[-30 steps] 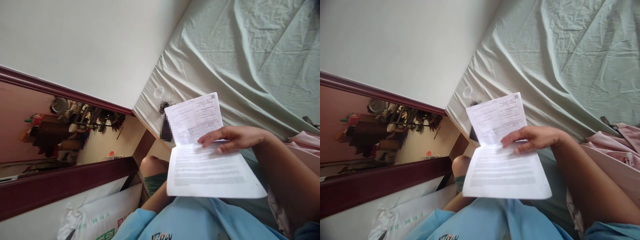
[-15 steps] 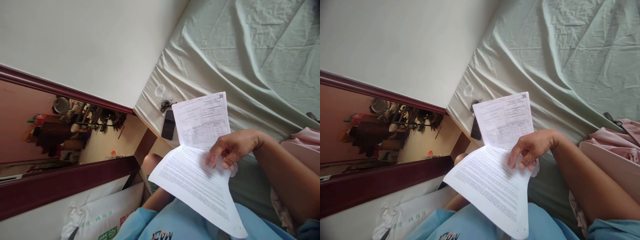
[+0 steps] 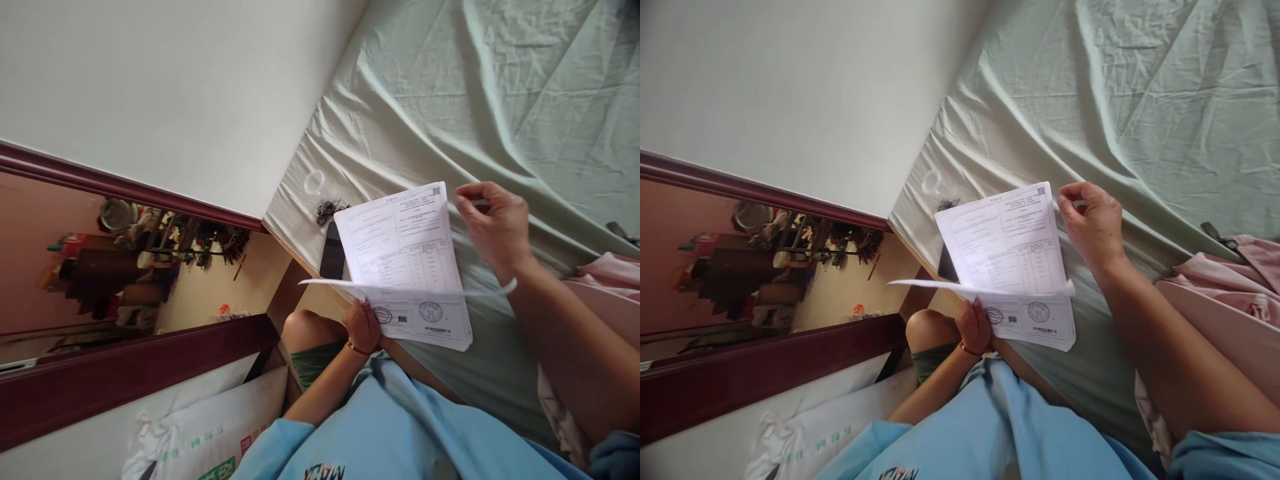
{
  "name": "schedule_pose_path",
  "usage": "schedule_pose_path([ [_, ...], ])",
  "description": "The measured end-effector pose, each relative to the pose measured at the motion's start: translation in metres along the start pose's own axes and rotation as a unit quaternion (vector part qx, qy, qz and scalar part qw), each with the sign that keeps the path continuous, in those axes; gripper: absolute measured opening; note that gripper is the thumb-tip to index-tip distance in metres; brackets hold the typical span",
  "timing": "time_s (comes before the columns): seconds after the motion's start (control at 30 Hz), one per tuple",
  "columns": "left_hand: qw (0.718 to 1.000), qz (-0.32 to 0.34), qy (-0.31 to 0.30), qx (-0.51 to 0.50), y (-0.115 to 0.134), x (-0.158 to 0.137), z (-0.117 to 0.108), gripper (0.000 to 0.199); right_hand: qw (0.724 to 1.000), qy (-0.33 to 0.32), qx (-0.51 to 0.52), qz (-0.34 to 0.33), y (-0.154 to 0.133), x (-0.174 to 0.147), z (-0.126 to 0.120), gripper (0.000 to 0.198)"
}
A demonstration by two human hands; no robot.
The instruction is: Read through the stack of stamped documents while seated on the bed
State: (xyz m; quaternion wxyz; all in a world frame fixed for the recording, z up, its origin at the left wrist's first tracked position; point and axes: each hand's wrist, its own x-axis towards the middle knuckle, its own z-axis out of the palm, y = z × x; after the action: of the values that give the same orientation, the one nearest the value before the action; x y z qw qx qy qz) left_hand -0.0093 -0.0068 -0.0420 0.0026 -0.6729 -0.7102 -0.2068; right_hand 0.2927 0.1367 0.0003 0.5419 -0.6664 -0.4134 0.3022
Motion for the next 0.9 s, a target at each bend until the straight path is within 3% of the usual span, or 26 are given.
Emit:
schedule_pose_path([
  [0.1,0.999,0.032,0.004,0.004,-0.009,-0.003,0.005,0.05,0.999,-0.043,-0.015,0.021,-0.001,-0.001,0.0,0.03],
  [0.27,1.0,0.02,-0.015,-0.007,-0.015,-0.006,0.007,0.042,0.995,-0.078,-0.025,0.052,-0.012,-0.004,-0.002,0.022],
  [0.53,1.0,0.002,-0.009,-0.013,-0.016,-0.006,0.01,0.047,0.996,-0.078,-0.026,-0.031,-0.018,-0.007,-0.006,0.006],
  [0.7,1.0,-0.011,-0.027,-0.011,-0.008,-0.003,0.006,0.051,0.991,-0.101,0.068,-0.062,-0.023,-0.009,-0.008,0.016],
  [0.8,1.0,0.001,-0.01,-0.017,-0.003,-0.001,0.004,0.055,0.95,-0.218,0.223,-0.016,-0.023,-0.009,-0.013,0.016],
  [0.9,0.999,-0.005,-0.005,-0.039,0.002,0.002,0.001,0.056,0.846,-0.403,0.349,-0.005,-0.024,-0.005,-0.022,0.014],
])
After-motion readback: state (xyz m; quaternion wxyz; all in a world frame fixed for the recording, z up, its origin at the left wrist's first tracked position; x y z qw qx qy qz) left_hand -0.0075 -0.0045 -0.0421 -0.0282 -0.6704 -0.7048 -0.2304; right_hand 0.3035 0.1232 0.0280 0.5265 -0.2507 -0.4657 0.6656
